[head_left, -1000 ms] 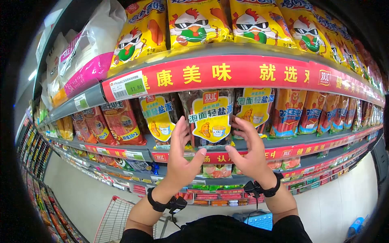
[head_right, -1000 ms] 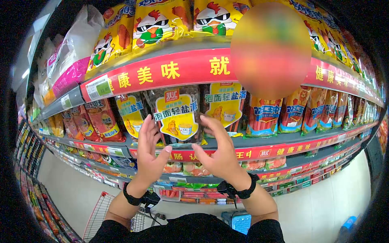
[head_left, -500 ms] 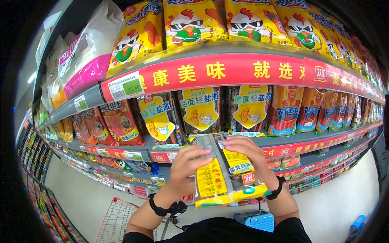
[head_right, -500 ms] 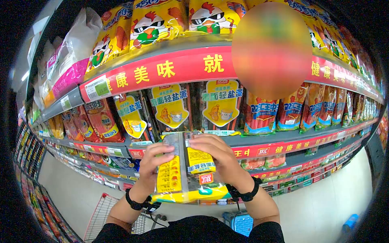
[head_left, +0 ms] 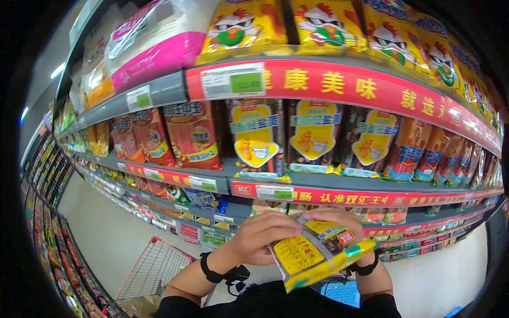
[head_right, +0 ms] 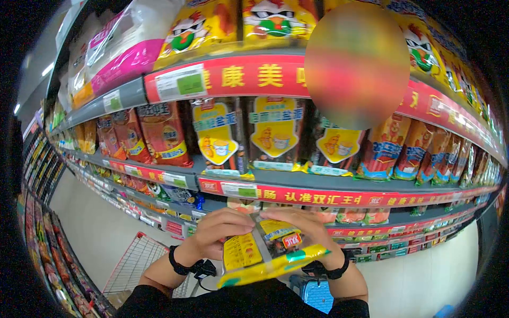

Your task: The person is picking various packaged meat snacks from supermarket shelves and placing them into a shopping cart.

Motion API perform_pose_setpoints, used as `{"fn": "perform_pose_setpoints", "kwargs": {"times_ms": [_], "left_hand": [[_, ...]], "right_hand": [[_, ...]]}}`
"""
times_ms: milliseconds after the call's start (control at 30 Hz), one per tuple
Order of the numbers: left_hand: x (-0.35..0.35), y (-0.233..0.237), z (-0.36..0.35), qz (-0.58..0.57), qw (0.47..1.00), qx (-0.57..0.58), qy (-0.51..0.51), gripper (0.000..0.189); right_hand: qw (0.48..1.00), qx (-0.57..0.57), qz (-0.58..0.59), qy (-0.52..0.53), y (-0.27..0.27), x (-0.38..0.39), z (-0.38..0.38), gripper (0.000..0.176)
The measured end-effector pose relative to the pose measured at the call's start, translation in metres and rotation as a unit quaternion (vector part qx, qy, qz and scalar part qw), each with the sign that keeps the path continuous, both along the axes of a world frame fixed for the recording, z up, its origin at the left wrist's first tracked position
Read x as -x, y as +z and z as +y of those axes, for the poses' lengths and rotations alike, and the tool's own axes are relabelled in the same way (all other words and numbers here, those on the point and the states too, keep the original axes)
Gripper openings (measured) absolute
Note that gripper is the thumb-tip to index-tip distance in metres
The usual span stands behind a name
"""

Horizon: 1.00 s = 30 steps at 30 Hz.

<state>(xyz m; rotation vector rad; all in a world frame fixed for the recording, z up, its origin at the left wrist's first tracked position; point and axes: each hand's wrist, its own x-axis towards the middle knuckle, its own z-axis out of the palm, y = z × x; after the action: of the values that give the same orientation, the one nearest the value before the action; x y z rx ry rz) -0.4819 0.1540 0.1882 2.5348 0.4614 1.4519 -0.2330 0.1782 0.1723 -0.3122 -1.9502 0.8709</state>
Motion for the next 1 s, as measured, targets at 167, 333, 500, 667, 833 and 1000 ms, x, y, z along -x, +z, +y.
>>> {"fn": "perform_pose_setpoints", "kwargs": {"times_ms": [167,333,500,667,833,1000], "left_hand": [[0.051,-0.042,-0.027,0.001,0.964,0.23,0.132,0.052],[0.111,-0.093,-0.049,0.053,0.849,0.504,0.15,0.055],[0.164,-0.127,-0.069,-0.046,0.814,0.577,0.056,0.057],[0.22,-0.145,-0.071,-0.15,0.782,0.589,0.135,0.041],[0.29,-0.148,-0.079,-0.227,0.716,0.646,0.138,0.035],[0.356,-0.172,-0.09,-0.08,0.682,0.726,0.045,0.036]], "right_hand": [[0.98,0.15,-0.11,-0.065,-0.061,0.043,-0.017,0.055],[0.949,0.305,-0.084,-0.003,-0.119,0.103,-0.038,0.054],[0.897,0.424,-0.09,0.084,-0.152,0.163,-0.048,0.04],[0.897,0.43,-0.072,0.075,-0.164,0.218,-0.047,0.04],[0.864,0.478,-0.13,0.092,-0.173,0.25,-0.044,0.043],[0.858,0.442,-0.214,0.152,-0.168,0.298,-0.049,0.043]]}}
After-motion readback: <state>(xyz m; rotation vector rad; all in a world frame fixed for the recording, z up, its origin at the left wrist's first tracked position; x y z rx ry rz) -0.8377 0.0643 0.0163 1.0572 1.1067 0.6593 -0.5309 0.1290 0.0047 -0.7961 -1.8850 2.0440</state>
